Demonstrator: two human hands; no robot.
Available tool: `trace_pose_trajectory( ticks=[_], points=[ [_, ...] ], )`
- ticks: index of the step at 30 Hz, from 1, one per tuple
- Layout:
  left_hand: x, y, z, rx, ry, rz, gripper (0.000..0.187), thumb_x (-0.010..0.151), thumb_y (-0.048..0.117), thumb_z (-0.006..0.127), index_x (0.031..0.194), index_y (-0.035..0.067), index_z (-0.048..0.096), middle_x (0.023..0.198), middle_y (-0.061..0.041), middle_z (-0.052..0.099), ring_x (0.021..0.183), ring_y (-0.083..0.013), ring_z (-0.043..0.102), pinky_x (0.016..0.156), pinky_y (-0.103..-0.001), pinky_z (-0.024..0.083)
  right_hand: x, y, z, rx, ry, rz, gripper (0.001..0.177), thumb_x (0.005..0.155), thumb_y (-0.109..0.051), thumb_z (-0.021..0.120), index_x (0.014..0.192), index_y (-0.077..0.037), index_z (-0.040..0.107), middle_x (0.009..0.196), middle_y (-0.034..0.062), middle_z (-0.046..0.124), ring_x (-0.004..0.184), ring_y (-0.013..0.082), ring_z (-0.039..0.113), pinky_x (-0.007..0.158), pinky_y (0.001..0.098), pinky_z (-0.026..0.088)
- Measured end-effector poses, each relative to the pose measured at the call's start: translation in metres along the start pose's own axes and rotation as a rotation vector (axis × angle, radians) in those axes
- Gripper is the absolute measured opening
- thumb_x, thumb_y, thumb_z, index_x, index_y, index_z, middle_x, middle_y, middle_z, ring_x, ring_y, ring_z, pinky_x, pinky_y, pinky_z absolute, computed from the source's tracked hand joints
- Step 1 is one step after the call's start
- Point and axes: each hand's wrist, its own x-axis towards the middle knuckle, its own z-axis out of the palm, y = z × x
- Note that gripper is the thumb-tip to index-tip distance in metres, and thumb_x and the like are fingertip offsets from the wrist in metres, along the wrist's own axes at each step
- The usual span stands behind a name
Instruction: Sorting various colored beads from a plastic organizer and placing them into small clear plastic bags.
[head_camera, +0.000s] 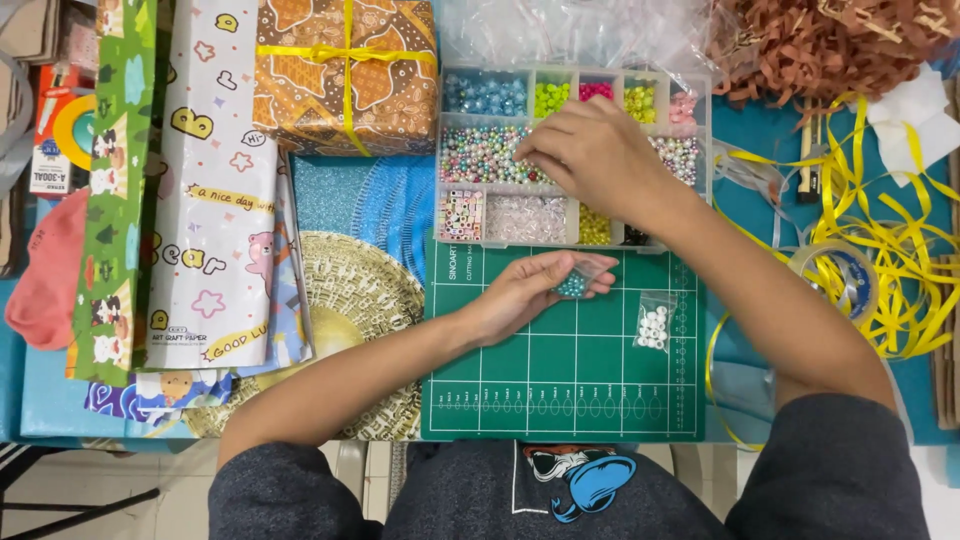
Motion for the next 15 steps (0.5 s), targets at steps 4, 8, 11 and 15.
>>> trace_pose_trajectory(
  ticks=[4, 8, 11, 15],
  points=[
    [0.0, -0.001, -0.002, -0.006, -0.008, -0.008, 0.041, 0.11, 0.029, 0.048, 0.138, 0.001, 0.059, 0.135, -0.017, 0.065, 0.126, -0.0263, 0.062, 0.116, -0.041, 0.046, 0.018, 0.001, 0.014, -0.188, -0.07, -0.037, 0.008, 0.096, -0.02, 0.079, 0.103, -0.021, 0.082, 0.095, -0.0043, 0.08, 0.091, 0.0149, 0.07, 0.08, 0.0333, 0.046],
    [0.001, -0.002, -0.002, -0.022, -0.009, -0.012, 0.041, 0.111, 0.028, 0.049, 0.138, 0.001, 0.059, 0.135, -0.017, 0.065, 0.126, -0.0258, 0.062, 0.116, -0.041, 0.046, 0.028, -0.001, 0.02, -0.271, -0.116, -0.065, 0.024, 0.084, -0.015, 0.086, 0.107, -0.018, 0.082, 0.091, -0.0056, 0.08, 0.082, 0.0151, 0.068, 0.073, 0.0321, 0.045],
    [0.0, -0.003, -0.003, -0.03, -0.011, -0.005, 0.04, 0.11, 0.029, 0.05, 0.138, 0.001, 0.06, 0.135, -0.016, 0.065, 0.126, -0.0257, 0.062, 0.114, -0.041, 0.047, 0.028, -0.002, 0.021, -0.276, -0.127, -0.059, 0.025, 0.082, -0.014, 0.087, 0.106, -0.018, 0.081, 0.091, -0.0047, 0.08, 0.082, 0.0154, 0.067, 0.074, 0.0321, 0.044],
    [0.0, -0.001, -0.002, -0.012, -0.017, -0.008, 0.042, 0.11, 0.031, 0.049, 0.14, 0.002, 0.059, 0.133, -0.016, 0.066, 0.125, -0.0259, 0.063, 0.115, -0.041, 0.046, 0.028, -0.009, 0.014, -0.328, -0.149, -0.086, 0.014, 0.085, -0.012, 0.085, 0.097, -0.016, 0.079, 0.084, -0.0029, 0.077, 0.079, 0.0158, 0.063, 0.072, 0.0313, 0.045]
  ],
)
